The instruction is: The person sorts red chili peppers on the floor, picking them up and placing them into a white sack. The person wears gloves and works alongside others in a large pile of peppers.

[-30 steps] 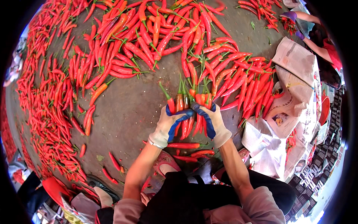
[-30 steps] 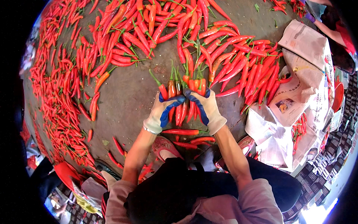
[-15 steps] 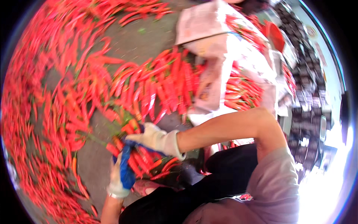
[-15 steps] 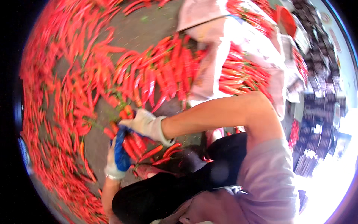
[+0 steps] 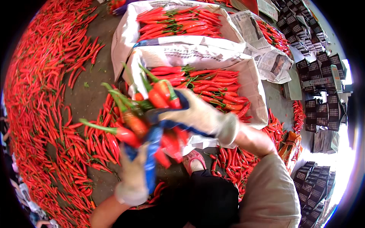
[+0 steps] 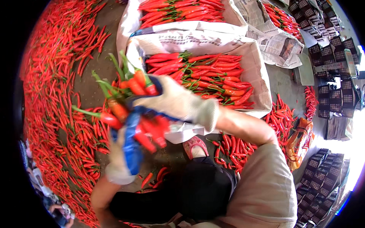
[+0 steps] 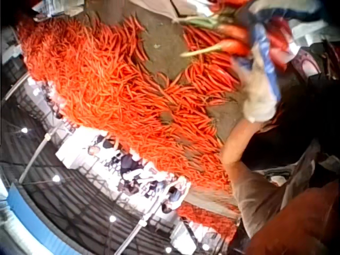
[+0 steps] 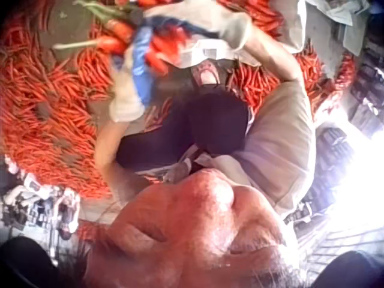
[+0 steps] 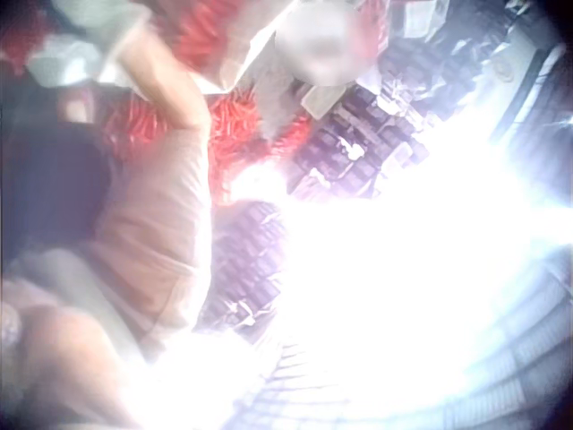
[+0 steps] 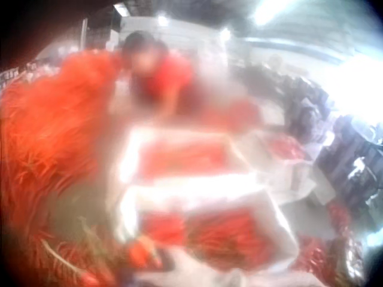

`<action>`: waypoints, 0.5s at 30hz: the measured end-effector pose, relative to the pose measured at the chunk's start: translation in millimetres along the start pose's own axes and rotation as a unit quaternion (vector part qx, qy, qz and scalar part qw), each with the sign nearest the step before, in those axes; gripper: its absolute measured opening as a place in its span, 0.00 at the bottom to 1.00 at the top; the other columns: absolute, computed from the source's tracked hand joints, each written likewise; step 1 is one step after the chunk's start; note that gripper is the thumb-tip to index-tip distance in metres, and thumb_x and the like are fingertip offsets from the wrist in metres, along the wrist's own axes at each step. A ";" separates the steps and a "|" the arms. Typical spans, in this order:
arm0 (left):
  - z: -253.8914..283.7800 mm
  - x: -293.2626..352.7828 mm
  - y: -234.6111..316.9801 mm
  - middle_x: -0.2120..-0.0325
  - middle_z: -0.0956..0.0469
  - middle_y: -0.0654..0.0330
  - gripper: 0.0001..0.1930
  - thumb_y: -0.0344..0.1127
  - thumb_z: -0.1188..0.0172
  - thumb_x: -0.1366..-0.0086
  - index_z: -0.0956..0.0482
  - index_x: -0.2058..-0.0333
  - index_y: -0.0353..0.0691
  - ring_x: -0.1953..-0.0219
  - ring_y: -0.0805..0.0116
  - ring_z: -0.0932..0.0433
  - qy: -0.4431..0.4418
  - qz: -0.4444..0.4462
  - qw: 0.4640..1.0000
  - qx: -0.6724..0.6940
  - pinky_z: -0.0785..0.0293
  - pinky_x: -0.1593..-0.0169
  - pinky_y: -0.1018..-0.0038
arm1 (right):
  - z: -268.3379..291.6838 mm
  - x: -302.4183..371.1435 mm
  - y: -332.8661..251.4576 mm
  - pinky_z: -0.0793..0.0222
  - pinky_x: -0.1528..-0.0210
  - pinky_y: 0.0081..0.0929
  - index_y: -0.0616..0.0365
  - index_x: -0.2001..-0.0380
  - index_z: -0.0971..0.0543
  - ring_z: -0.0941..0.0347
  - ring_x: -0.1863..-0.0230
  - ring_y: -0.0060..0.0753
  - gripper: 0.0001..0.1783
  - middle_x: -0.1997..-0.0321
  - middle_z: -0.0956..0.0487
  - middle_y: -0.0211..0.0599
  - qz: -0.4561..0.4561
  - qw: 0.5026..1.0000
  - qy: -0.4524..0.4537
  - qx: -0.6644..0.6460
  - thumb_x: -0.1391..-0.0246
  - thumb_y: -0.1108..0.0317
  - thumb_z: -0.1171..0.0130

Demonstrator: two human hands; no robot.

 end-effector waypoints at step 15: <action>-279.2 -134.1 -207.9 0.73 0.24 0.54 0.19 0.51 0.45 0.35 0.29 0.57 0.42 0.69 0.59 0.21 -0.180 0.330 0.892 0.249 0.20 0.61 0.62 | 266.2 -105.7 111.2 0.38 0.42 0.38 0.59 0.45 0.30 0.31 0.46 0.52 0.34 0.49 0.26 0.54 0.006 0.782 -0.044 0.621 0.52 0.50 0.41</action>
Point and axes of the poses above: each hand's wrist, its own x-axis away from the middle knuckle, its own z-axis out of the back of the hand, y = z × x, the point moved 1 cm from there along -x, towards the middle knuckle
